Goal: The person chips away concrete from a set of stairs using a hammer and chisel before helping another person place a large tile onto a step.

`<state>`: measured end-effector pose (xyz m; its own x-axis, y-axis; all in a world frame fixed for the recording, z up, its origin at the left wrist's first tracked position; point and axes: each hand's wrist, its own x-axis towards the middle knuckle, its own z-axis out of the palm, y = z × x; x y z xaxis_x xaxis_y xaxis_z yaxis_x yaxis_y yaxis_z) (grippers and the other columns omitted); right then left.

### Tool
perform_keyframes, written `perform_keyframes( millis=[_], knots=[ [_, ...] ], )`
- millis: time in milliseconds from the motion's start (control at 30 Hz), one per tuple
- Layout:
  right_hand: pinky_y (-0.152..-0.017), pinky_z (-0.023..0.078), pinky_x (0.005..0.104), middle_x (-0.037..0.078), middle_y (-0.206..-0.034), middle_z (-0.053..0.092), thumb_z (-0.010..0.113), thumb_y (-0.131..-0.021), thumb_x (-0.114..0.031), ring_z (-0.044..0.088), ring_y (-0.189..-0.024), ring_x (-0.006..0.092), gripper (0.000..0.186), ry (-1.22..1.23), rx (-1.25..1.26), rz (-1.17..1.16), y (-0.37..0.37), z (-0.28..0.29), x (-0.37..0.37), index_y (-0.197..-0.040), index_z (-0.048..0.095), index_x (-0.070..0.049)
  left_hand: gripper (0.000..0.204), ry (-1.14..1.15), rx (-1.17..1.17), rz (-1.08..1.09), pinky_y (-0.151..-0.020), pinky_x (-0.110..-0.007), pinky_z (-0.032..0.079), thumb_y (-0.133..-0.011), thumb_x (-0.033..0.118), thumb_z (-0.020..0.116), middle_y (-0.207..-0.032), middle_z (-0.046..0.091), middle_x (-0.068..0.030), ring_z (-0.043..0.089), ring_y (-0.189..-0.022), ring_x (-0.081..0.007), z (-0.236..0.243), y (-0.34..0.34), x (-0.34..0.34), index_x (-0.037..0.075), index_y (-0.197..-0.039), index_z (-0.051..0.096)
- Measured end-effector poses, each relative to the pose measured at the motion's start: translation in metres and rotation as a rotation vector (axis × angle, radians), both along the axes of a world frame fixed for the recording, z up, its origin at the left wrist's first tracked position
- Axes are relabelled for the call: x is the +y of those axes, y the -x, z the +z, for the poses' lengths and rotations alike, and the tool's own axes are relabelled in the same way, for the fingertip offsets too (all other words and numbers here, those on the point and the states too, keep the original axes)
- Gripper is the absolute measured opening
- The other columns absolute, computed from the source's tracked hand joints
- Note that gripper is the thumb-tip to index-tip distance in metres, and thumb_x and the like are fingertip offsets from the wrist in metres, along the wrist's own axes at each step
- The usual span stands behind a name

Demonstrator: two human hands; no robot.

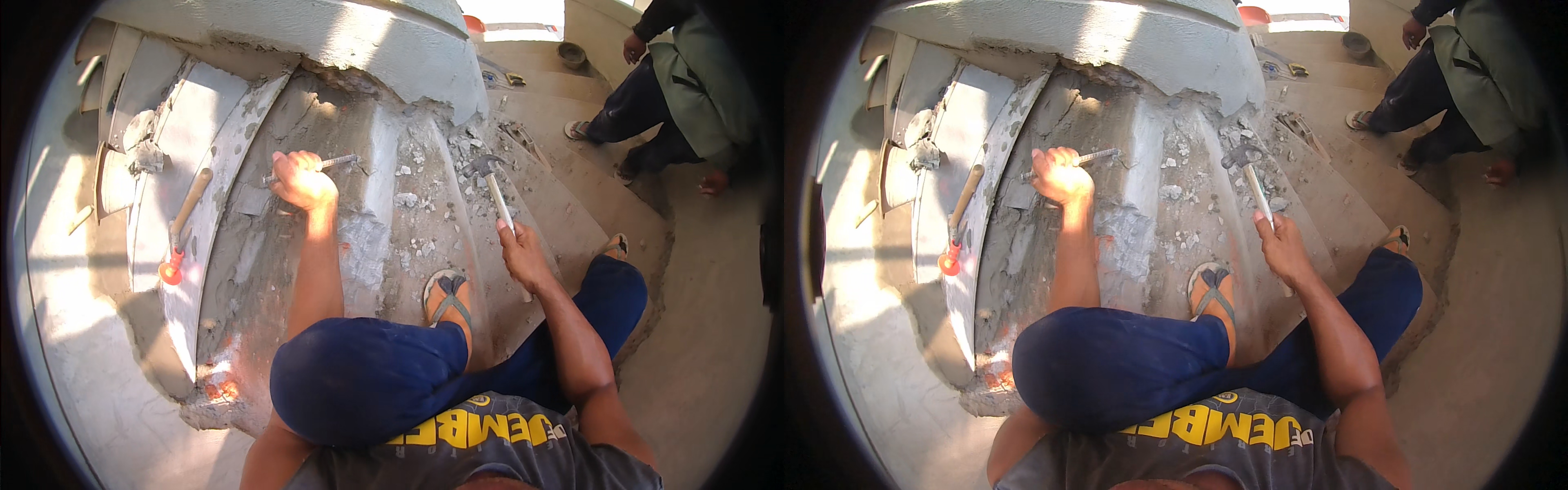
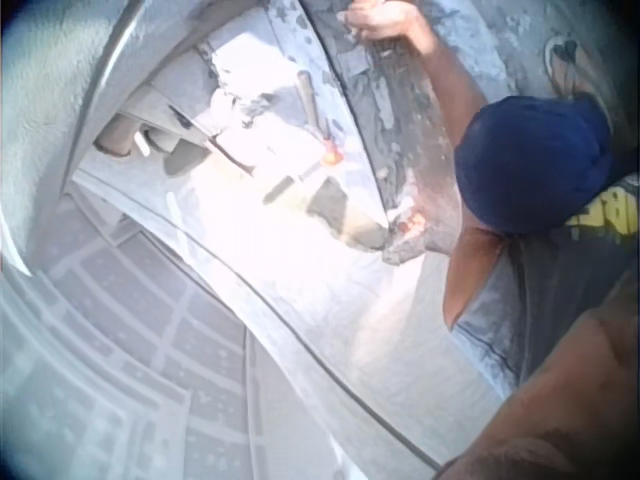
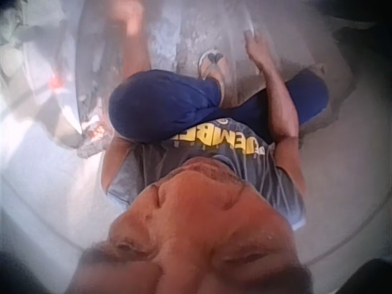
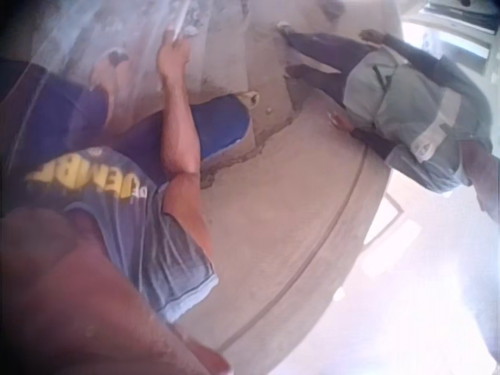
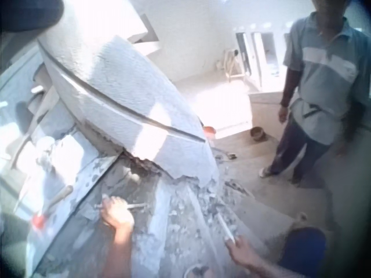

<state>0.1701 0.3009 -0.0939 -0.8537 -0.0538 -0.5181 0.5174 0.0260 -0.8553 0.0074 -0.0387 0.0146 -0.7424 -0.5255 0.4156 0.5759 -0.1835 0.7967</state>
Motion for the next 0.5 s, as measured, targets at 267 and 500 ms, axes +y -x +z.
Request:
perform_keyframes(
  millis=[267,500],
  knots=[
    [-0.04,0.036,0.0306,-0.002,-0.059,0.044,0.051,-0.106,-0.051,0.042,-0.045,0.0092,0.05,-0.05,0.206,0.048,0.007,-0.025,-0.011,-0.08,0.049,-0.007,0.039,-0.523,-0.202,0.099,-0.058,-0.038,0.036,-0.104,0.029,0.036,-0.063,0.039,-0.0027,0.036,-0.056,-0.0173,-0.035,0.006,-0.078,0.014,-0.069,0.033],
    [-0.042,0.037,0.0314,-0.001,-0.061,0.045,0.051,-0.106,-0.049,0.043,-0.048,0.0094,0.05,-0.087,0.173,0.07,0.0,-0.023,-0.01,-0.08,0.05,-0.007,0.033,-0.488,-0.13,0.036,-0.07,-0.04,0.037,-0.104,0.031,0.037,-0.074,0.045,-0.006,0.042,-0.072,-0.0197,-0.055,-0.016,-0.079,0.014,-0.076,0.04]
  ],
)
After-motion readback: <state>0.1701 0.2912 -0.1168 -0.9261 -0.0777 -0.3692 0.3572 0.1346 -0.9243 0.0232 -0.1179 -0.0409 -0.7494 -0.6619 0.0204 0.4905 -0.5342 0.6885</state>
